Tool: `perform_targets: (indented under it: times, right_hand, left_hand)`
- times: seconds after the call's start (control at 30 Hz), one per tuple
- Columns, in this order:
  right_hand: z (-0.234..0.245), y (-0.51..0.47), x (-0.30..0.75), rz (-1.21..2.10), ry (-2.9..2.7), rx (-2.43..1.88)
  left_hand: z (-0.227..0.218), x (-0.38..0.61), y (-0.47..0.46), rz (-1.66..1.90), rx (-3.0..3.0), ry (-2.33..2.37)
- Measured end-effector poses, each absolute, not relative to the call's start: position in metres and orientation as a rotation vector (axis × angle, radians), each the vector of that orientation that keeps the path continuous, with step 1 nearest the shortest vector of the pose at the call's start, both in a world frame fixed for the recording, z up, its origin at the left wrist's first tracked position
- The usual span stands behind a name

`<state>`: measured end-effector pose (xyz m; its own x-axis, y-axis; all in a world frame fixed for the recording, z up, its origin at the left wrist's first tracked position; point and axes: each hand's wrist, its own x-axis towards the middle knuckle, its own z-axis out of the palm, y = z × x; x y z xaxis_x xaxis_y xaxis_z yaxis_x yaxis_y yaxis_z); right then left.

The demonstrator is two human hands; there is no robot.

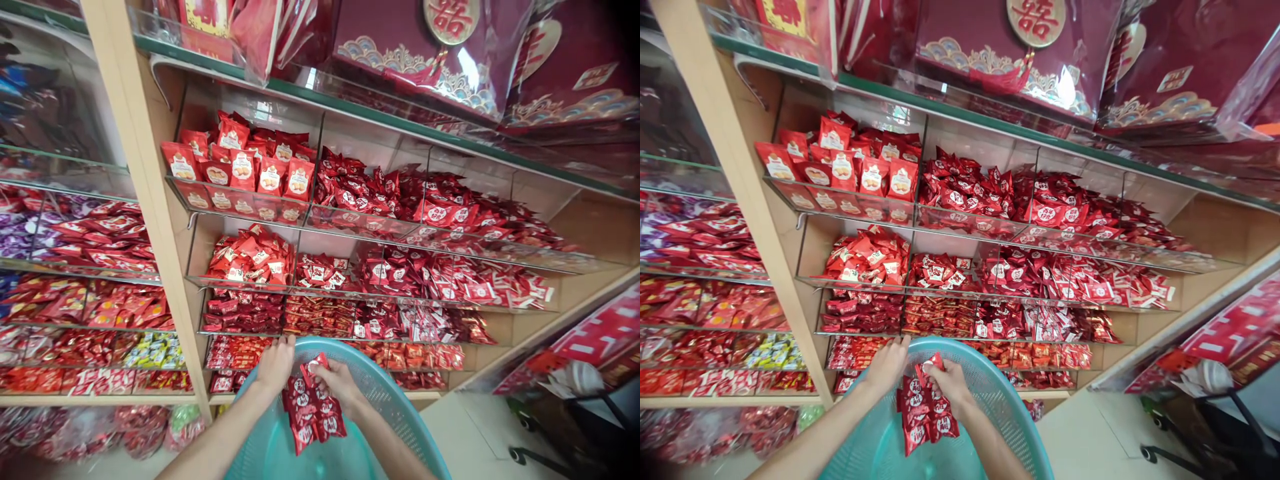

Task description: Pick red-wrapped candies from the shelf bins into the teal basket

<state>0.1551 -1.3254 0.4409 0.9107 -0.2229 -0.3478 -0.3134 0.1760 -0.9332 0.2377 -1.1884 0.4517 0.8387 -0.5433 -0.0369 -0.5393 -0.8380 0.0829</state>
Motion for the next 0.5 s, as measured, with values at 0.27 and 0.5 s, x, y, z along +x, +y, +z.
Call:
perform_targets:
  times: [0.27, 0.5]
  right_hand:
    - [0.419, -1.311, 0.165, 0.081, 0.466, -1.639]
    - [0.411, -1.301, 0.172, 0.148, 0.483, -1.714]
  left_hand:
    - [0.452, 0.236, -1.186, -0.105, 2.950, -0.856]
    - [0.448, 0.238, -1.188, -0.087, 2.972, -0.842]
